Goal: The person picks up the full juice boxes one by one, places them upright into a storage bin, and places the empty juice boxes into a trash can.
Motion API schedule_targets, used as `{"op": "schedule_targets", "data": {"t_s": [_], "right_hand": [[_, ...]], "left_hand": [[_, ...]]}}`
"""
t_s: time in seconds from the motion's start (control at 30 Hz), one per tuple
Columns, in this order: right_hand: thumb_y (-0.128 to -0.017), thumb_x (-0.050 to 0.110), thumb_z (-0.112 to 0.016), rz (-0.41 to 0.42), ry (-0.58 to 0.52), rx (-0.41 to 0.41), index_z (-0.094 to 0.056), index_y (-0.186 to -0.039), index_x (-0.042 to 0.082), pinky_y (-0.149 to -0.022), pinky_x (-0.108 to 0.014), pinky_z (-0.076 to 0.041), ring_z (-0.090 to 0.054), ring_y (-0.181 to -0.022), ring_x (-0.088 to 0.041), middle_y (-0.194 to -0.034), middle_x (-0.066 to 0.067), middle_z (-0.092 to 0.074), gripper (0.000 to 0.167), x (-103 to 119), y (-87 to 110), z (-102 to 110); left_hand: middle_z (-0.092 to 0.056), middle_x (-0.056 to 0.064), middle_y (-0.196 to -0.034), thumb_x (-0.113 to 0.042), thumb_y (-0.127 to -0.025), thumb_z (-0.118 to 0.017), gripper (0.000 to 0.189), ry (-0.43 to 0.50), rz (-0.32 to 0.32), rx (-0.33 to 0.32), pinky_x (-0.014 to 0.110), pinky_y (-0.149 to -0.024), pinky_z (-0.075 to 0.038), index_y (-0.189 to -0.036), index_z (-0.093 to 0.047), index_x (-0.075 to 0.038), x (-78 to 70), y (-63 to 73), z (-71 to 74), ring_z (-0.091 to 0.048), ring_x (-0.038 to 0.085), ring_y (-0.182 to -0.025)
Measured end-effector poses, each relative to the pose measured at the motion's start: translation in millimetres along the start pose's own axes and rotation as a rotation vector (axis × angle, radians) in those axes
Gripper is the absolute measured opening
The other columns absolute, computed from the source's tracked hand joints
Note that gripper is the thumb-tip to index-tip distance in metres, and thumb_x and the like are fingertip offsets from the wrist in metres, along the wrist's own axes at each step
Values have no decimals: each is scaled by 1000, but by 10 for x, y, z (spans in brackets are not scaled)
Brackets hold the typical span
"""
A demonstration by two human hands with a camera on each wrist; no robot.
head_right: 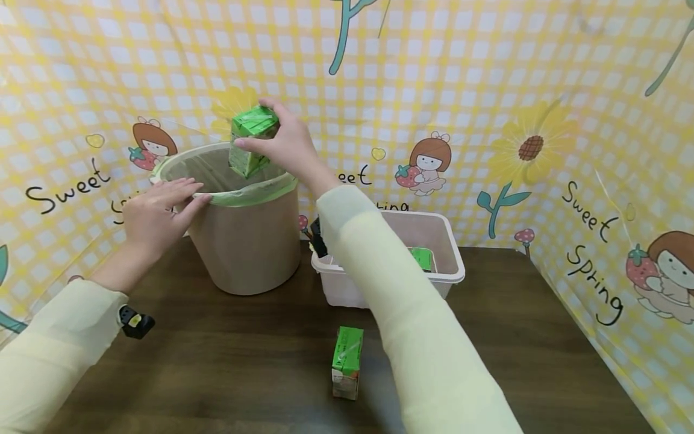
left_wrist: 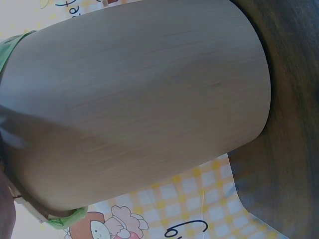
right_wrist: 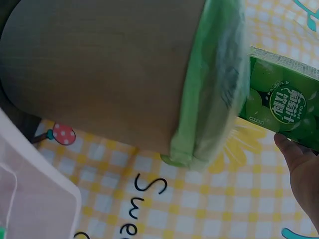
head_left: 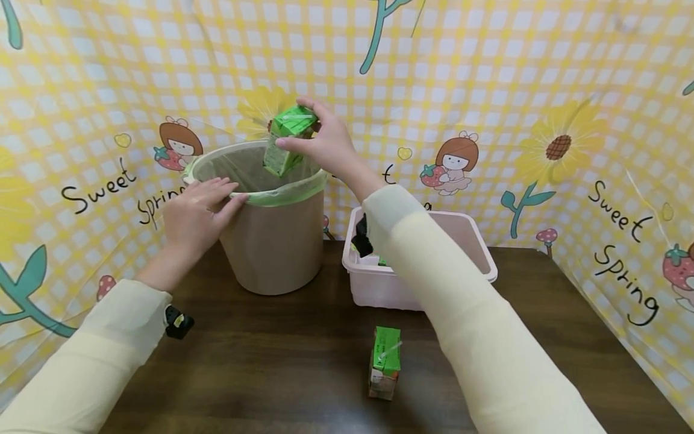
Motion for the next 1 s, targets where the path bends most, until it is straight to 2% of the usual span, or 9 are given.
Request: {"op": "schedule_targets", "data": {"t_s": [0.27,0.73,1.0], "right_hand": [[-75,33,-85,-38,144,40,-42,-146,16,-85,-18,-46,-52,-110,-11,-137,1,-50,85,-22,-88,-203],[-77,32,-84,-109,211,143,-43,-145,17,-84,-20,-46,-51,-111,-12,-136,-2,-50,81,-157,-89,-366],[-79,39,-81,-140,322,225,-38,-149,18,-87,-21,-45,-51,-113,-12,-141,-1,-47,85,-188,-88,-398]], "left_hand": [[-71,11,-106,-29,-82,-76,31,-8,-11,-8,52,-90,-49,-105,-77,-7,10,-2,-1,-68,30,-98],[-71,11,-106,-31,-85,-73,32,-17,-5,17,50,-91,-49,-105,-76,-7,6,13,-8,-68,30,-98],[-71,10,-106,-31,-84,-74,31,-19,1,18,51,-90,-50,-105,-77,-7,4,2,-11,-68,29,-99]]}}
Point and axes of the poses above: each hand's wrist, its own y-axis away from the middle knuckle, its own z-axis out of the back of the hand, x = y × z, the point moved 3 cm from there along -y, towards the middle knuckle
